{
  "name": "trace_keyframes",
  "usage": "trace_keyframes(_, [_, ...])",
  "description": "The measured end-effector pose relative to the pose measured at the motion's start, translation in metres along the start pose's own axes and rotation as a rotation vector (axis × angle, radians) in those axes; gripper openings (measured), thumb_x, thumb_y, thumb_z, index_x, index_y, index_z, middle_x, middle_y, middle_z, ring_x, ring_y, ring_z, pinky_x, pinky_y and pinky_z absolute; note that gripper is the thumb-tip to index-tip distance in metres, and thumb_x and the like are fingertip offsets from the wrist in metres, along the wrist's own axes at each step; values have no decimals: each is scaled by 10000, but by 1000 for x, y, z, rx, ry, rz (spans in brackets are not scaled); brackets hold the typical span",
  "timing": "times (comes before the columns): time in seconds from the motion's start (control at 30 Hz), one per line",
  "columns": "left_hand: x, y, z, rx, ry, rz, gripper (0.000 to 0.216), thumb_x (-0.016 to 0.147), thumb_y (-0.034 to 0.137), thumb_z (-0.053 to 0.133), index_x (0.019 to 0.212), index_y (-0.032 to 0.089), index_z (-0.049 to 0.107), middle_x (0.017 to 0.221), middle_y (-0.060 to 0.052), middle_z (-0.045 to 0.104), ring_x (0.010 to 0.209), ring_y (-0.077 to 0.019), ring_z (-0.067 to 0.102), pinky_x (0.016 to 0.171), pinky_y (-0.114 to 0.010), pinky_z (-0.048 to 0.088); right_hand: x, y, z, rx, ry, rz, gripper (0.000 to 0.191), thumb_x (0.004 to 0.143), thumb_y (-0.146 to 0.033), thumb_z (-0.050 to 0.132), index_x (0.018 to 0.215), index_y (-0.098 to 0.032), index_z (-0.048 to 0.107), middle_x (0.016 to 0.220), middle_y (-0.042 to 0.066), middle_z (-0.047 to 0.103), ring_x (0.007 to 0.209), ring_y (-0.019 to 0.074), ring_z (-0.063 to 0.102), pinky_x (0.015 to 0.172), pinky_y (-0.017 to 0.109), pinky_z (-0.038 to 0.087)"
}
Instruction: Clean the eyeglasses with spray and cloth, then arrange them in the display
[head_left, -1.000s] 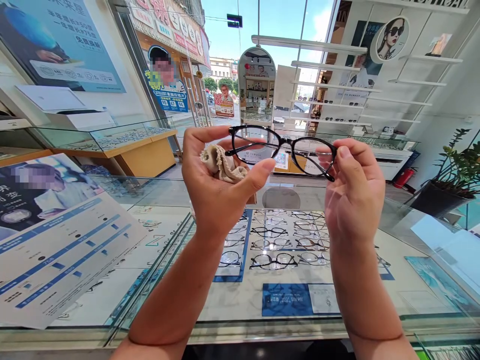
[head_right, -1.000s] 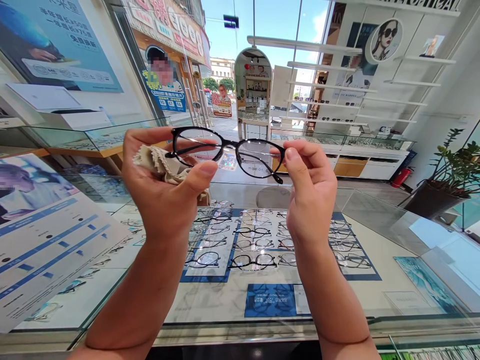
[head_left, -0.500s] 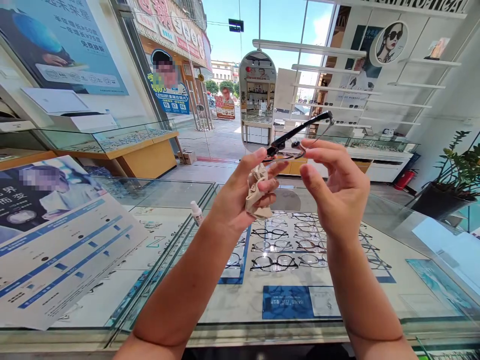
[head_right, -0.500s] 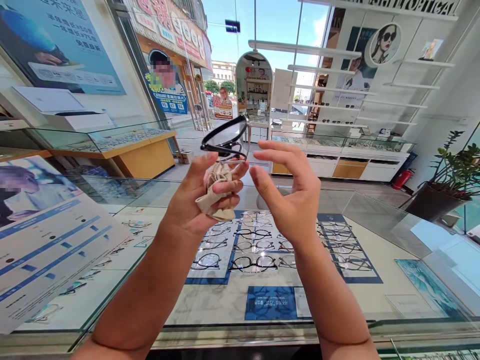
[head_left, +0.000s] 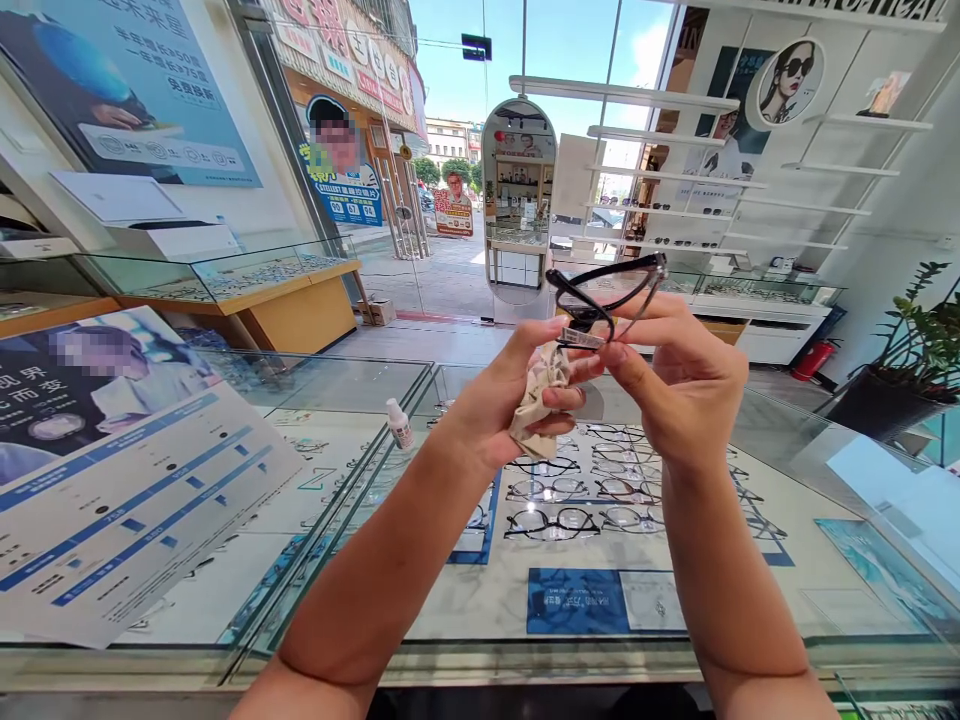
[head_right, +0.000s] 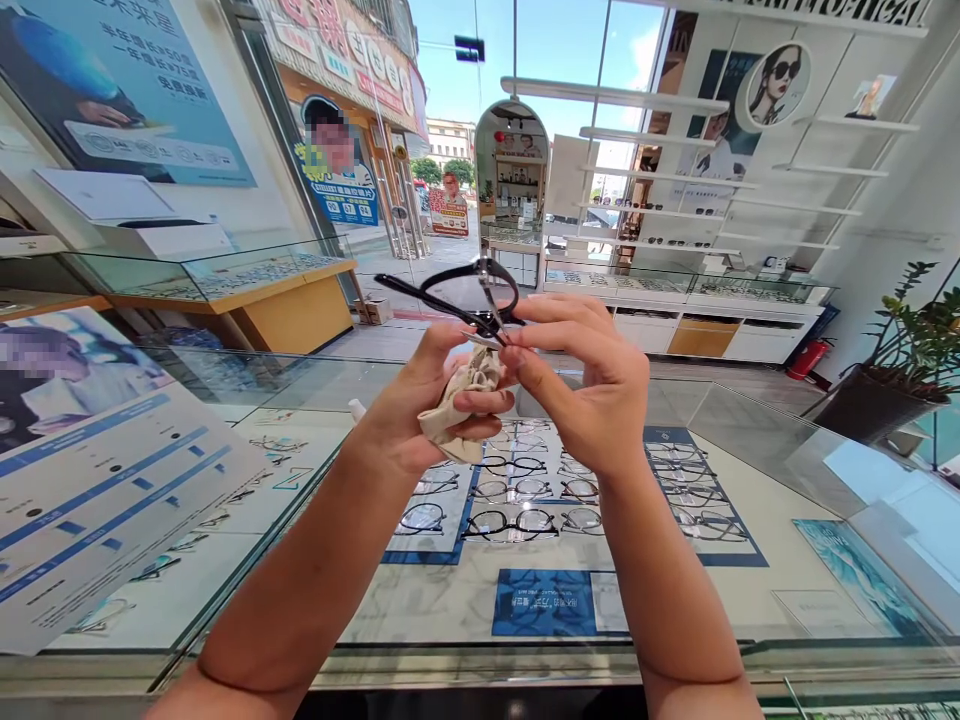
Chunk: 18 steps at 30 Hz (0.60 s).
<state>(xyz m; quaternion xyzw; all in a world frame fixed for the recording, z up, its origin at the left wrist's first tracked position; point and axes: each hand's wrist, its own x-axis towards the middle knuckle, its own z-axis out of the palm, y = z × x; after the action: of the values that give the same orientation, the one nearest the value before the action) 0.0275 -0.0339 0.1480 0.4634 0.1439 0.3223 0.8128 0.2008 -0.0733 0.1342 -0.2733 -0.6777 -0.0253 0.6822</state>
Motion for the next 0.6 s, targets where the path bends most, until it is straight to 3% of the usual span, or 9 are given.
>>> trace_keyframes(0.2, [-3,0,-2,466,133,221,595,935,800,706,1050,217,683,849,-43,705,502,-92,482,439,-246,308,3,-3,-3,42,116,-33,76,964,-365,848,915,-319,811,1048,30,751,1105,273,726,1053,542,585])
trace_keyframes(0.33, [-30,18,-12,1041,511,439,468,931,660,804,866,234,620,705,3,573,584,-139,472,511,-286,295,8,10,-7,33,147,-73,78,942,-286,860,889,-303,806,969,7,728,982,223,702,987,468,569])
trace_keyframes(0.4, [-47,28,-13,1282,647,477,449,938,579,812,765,235,581,644,15,499,595,-151,427,535,-305,257,9,21,-6,-29,129,-35,80,938,-315,855,886,-292,798,963,9,743,969,223,699,966,462,564])
trace_keyframes(0.5, [-71,37,-12,1488,617,451,487,963,521,763,656,233,518,581,22,426,568,-151,356,541,-319,210,3,40,3,-140,27,59,116,951,-387,830,901,-289,794,998,13,779,1015,235,711,996,473,548])
trace_keyframes(0.6, [-88,43,-15,1590,539,394,527,942,470,762,593,231,447,541,20,402,528,-143,311,524,-328,178,-11,62,21,-220,-158,120,123,958,-390,812,899,-283,799,1013,23,817,1034,246,714,1013,478,518])
